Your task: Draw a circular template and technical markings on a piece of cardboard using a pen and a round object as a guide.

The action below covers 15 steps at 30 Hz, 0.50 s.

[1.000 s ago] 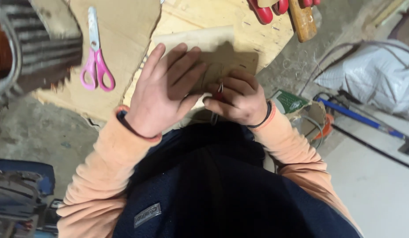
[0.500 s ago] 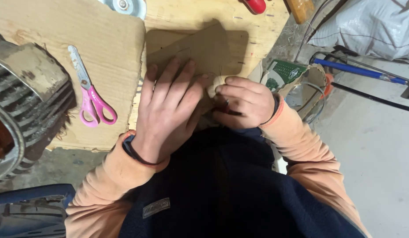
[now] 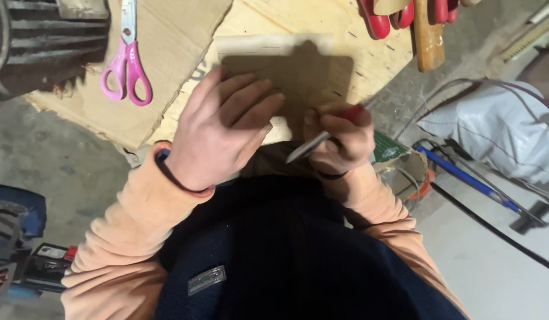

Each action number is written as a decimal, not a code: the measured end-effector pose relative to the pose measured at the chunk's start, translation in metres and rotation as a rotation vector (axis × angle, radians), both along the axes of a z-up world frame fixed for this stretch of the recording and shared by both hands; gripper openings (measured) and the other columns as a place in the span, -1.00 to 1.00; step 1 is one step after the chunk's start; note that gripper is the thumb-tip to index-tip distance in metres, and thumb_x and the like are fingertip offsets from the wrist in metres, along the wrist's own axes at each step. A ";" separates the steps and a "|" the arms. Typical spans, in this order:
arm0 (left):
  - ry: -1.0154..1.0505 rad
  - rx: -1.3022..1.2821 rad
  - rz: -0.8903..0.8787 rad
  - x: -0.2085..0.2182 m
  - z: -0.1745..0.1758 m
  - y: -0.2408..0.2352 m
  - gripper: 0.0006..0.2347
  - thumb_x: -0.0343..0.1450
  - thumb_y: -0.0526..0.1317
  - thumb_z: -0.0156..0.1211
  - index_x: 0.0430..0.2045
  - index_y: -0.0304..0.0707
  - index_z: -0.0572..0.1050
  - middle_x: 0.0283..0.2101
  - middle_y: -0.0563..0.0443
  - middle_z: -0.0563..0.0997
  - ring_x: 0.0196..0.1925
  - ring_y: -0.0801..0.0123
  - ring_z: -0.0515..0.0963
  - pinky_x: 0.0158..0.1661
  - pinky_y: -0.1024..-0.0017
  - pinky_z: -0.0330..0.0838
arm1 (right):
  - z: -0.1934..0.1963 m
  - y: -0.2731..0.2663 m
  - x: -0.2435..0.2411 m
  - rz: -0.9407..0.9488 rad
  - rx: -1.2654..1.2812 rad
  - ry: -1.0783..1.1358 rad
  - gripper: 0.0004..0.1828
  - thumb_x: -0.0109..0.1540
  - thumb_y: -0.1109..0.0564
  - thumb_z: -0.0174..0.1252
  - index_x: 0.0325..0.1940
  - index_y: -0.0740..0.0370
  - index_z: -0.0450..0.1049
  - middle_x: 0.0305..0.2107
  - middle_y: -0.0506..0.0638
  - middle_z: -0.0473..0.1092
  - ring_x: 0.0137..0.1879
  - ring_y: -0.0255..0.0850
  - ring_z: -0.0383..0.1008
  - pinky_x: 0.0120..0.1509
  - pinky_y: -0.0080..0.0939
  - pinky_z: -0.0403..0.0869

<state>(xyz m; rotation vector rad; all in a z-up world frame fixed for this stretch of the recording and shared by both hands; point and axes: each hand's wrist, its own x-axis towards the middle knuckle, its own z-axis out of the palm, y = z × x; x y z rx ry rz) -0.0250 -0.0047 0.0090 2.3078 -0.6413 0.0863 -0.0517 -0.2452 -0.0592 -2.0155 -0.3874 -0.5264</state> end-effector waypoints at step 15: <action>-0.127 0.211 -0.001 0.022 0.001 -0.012 -0.82 0.39 -0.26 0.30 -0.15 -0.19 0.59 -0.17 0.11 0.51 -0.22 0.26 0.41 -0.24 0.33 0.31 | 0.044 -0.018 0.007 0.293 -0.484 -0.039 -0.79 0.15 0.22 0.30 -0.14 0.04 0.63 -0.12 -0.12 0.60 0.00 -0.17 0.51 0.07 -0.04 0.36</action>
